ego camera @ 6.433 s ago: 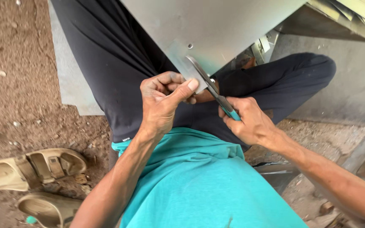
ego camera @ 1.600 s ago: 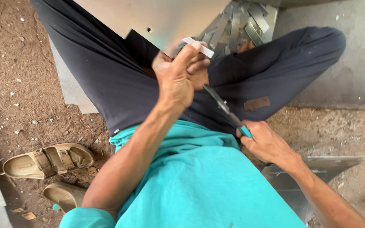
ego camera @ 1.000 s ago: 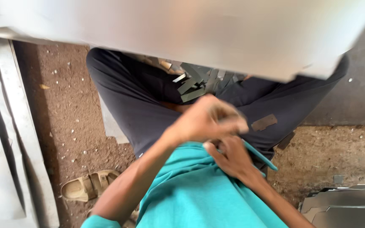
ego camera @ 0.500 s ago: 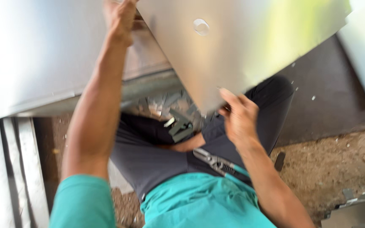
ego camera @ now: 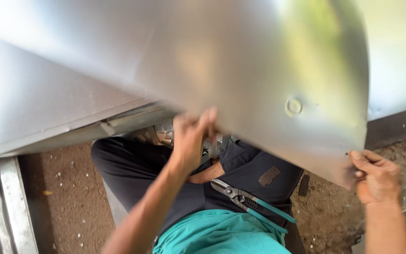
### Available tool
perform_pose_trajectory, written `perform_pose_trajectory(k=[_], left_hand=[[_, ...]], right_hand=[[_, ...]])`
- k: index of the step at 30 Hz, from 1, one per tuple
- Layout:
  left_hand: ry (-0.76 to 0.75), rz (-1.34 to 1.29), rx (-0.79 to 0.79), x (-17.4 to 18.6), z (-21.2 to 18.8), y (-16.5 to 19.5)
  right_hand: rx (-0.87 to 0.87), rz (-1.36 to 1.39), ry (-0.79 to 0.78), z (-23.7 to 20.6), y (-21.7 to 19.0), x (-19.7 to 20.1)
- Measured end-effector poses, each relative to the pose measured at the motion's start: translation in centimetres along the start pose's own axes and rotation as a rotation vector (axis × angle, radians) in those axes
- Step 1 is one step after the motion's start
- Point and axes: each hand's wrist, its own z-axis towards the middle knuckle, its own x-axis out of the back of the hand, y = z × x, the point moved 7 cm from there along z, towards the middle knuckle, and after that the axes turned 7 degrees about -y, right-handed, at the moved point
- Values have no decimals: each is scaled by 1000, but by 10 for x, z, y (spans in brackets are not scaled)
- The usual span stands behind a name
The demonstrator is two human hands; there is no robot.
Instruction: The person sits on the ground and uses tin snips to cut small rectangular pieces from the edges of a large metal sheet. The person repeatedly repositions the sheet and cuts along its edges, accumulating cut-off pieces on the ground.
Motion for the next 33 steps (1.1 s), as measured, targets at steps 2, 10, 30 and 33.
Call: perform_pose_trajectory(k=[2,10,30,33], left_hand=[[17,-75,99,13,-27,-38],[294,-82,-29,87,-62,-41],[-430,2246,-675,-103,32,-38],[-693,1961,-364,-86,33,-42]], right_hand=[[14,-126,-43,4,-18,2],[266,-177,-392,42,-116,-136],[841,-837,-482,-90,-56,-159],[609,-550,-172,-65,-67,-120]])
